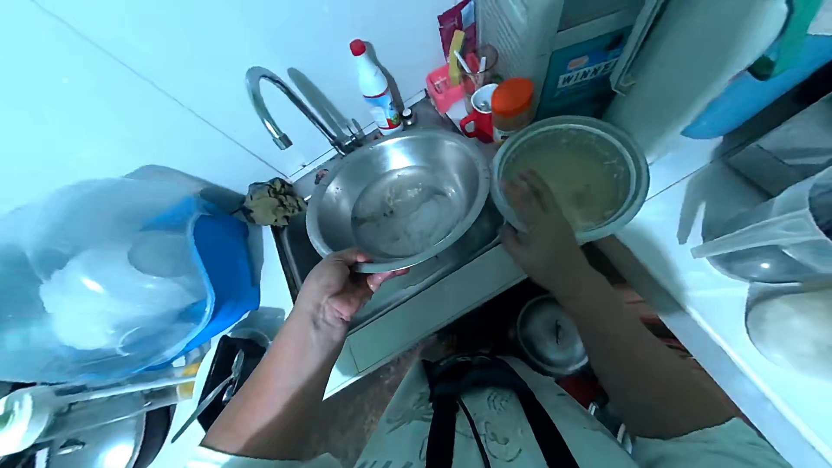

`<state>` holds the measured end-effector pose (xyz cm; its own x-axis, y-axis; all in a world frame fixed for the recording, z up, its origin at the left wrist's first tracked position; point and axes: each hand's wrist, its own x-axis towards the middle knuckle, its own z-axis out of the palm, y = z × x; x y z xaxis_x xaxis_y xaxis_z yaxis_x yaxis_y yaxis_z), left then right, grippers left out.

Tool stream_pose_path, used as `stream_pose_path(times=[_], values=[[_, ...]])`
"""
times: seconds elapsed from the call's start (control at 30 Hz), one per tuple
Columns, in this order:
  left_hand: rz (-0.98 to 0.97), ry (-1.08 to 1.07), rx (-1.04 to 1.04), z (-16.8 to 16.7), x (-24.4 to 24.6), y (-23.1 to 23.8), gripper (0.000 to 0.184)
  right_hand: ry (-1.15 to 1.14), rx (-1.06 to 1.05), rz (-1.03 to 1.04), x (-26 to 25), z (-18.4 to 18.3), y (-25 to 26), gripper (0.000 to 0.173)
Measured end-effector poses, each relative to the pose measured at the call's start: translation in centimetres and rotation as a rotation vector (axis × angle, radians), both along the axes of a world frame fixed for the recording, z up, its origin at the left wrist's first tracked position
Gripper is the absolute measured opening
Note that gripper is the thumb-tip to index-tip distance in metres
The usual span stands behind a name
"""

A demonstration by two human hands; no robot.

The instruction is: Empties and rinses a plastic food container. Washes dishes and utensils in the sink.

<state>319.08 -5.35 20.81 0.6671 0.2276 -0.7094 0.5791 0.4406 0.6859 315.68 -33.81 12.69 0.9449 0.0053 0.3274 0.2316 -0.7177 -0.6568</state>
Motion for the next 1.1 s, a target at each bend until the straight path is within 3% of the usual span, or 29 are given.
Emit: stream_pose_path(times=[0.13,0.23,0.3,0.4,0.47,0.53,0.67,0.73,0.93,1.1], values=[[-0.092,-0.027,0.086,2.3,-0.3,-1.9,0.011,-0.122,0.212,0.097,-1.4,0.0,1.3,0.081],[-0.182,-0.044,0.162,3.9,-0.2,-3.4,0.009,-0.178,0.273,0.075,-1.8,0.2,0.7,0.079],[-0.231,-0.042,0.187,4.7,-0.1,-4.5,0.008,-0.148,0.288,0.067,-2.3,0.6,0.0,0.068],[-0.345,-0.074,0.213,5.7,-0.2,-6.1,0.011,-0.137,0.306,0.074,-2.6,0.3,-1.1,0.030],[-0.477,-0.143,0.238,6.0,0.0,-6.7,0.014,-0.153,0.357,0.048,-2.9,0.0,-1.5,0.018],[-0.634,-0.241,0.260,6.3,0.4,-6.8,0.023,-0.186,0.397,-0.003,-3.3,-0.5,-1.6,0.020],[-0.908,-0.456,0.489,7.2,1.6,-7.3,0.075,-0.236,0.584,-0.070,-3.8,-1.6,-1.5,0.021],[-0.978,-0.549,0.619,7.6,2.3,-8.1,0.090,-0.243,0.655,-0.084,-4.0,-1.9,-1.4,0.024],[-1.062,-0.822,0.983,8.3,3.5,-10.5,0.088,-0.246,0.906,-0.113,-4.4,-1.3,-1.4,0.017],[-1.082,-0.967,1.147,8.9,5.2,-12.5,0.087,-0.175,0.956,-0.199,-5.5,0.1,-0.4,0.015]])
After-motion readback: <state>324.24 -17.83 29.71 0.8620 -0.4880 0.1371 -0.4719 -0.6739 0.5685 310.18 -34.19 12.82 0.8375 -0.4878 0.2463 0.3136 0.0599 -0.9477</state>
